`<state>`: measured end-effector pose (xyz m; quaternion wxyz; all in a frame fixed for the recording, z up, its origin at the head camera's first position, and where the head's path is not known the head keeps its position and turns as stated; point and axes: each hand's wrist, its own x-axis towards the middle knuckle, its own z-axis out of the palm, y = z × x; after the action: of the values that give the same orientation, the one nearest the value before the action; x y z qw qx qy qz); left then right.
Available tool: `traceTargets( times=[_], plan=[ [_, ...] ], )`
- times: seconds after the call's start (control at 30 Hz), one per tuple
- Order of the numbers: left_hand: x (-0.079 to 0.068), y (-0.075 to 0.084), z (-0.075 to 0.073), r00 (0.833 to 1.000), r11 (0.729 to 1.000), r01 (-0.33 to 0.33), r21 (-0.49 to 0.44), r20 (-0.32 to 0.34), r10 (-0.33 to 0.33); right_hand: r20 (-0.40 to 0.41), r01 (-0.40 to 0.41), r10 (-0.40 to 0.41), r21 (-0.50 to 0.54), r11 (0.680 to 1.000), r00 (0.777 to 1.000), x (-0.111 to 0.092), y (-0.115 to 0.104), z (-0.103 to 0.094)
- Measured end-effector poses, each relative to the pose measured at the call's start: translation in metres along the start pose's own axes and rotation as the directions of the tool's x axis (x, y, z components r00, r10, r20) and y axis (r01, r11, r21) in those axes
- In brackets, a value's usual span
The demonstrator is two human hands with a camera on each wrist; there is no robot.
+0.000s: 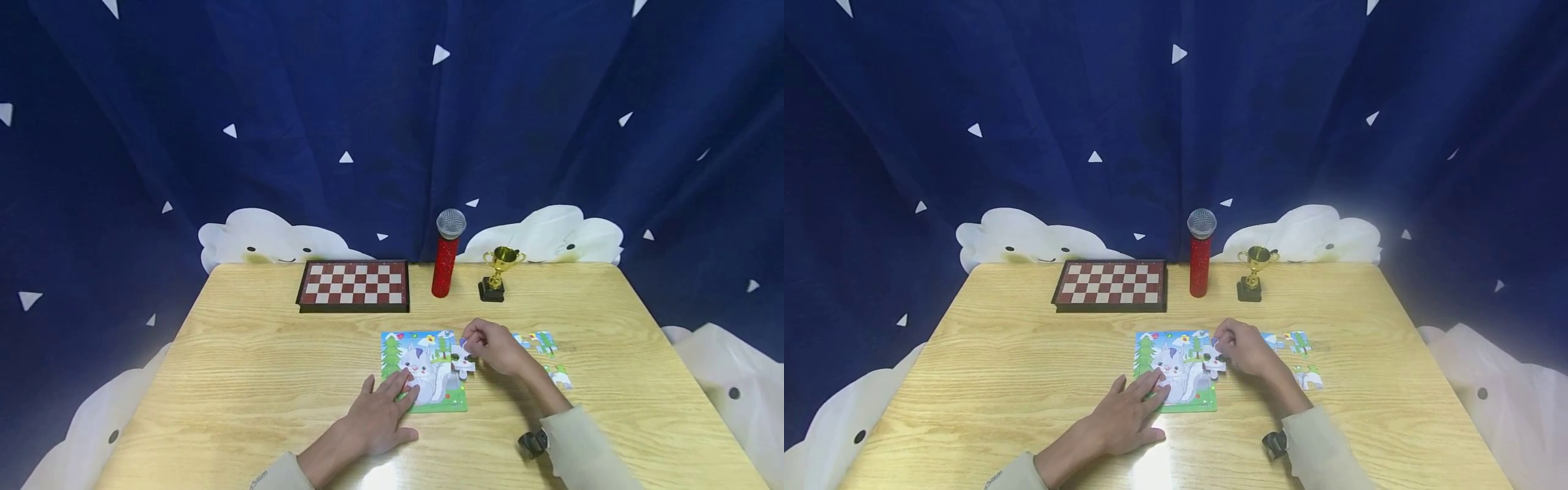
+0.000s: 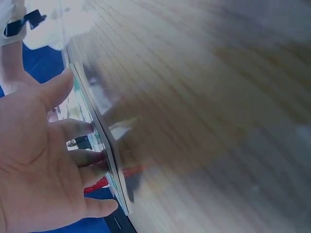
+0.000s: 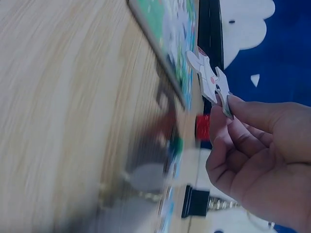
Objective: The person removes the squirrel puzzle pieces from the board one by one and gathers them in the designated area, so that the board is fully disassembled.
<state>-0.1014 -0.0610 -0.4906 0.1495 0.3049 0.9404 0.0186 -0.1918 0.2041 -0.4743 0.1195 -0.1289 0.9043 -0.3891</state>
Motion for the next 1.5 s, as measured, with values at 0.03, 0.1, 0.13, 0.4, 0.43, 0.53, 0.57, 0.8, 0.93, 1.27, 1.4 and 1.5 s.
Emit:
traceTargets(
  times=[0.03,0.1,0.13,0.4,0.43,0.53,0.57,0.8,0.93,1.27,1.4,1.5],
  plan=[
    [0.000,0.000,0.000,1.000,1.000,0.000,0.000,0.000,0.000,-0.003,-0.009,0.009,-0.005,1.000,1.000,-0.002,0.004,-0.003],
    [0.000,0.000,0.000,1.000,1.000,0.001,-0.003,0.000,-0.001,-0.011,-0.024,0.024,-0.012,1.000,1.000,-0.007,0.010,-0.008],
    [0.000,0.000,0.000,1.000,1.000,0.002,-0.002,0.001,-0.002,-0.015,-0.031,0.031,-0.012,0.999,0.999,-0.009,0.013,-0.010],
    [-0.001,-0.001,0.001,1.000,1.000,0.000,-0.001,-0.002,0.000,-0.034,-0.075,0.075,0.001,0.997,0.997,-0.025,0.035,-0.028],
    [-0.001,-0.001,0.001,1.000,1.000,0.000,-0.003,-0.002,0.000,-0.037,-0.084,0.084,0.000,0.996,0.996,-0.027,0.037,-0.030],
    [-0.002,-0.001,0.000,1.000,1.000,-0.001,-0.012,-0.001,0.001,-0.043,-0.102,0.102,-0.011,0.995,0.994,-0.031,0.044,-0.035],
    [-0.002,-0.001,0.000,1.000,1.000,-0.002,-0.014,-0.001,0.001,-0.045,-0.108,0.107,-0.015,0.994,0.993,-0.033,0.046,-0.037],
    [-0.002,-0.001,-0.002,1.000,1.000,-0.008,-0.016,-0.005,0.008,-0.034,-0.182,0.181,-0.035,0.983,0.983,-0.041,0.054,-0.042],
    [-0.002,-0.001,-0.002,1.000,1.000,-0.011,-0.018,-0.003,0.010,-0.021,-0.191,0.190,-0.051,0.980,0.981,-0.044,0.056,-0.043],
    [-0.001,-0.001,0.000,1.000,1.000,-0.017,0.000,-0.013,0.017,-0.049,-0.182,0.178,-0.113,0.977,0.983,-0.049,0.059,-0.041],
    [-0.001,-0.001,0.001,1.000,1.000,-0.019,0.009,-0.012,0.019,-0.060,-0.200,0.194,-0.107,0.974,0.979,-0.049,0.061,-0.042],
    [-0.001,-0.001,0.001,1.000,1.000,-0.024,0.014,-0.016,0.024,-0.067,-0.212,0.206,-0.101,0.972,0.976,-0.048,0.062,-0.042]
  ],
)
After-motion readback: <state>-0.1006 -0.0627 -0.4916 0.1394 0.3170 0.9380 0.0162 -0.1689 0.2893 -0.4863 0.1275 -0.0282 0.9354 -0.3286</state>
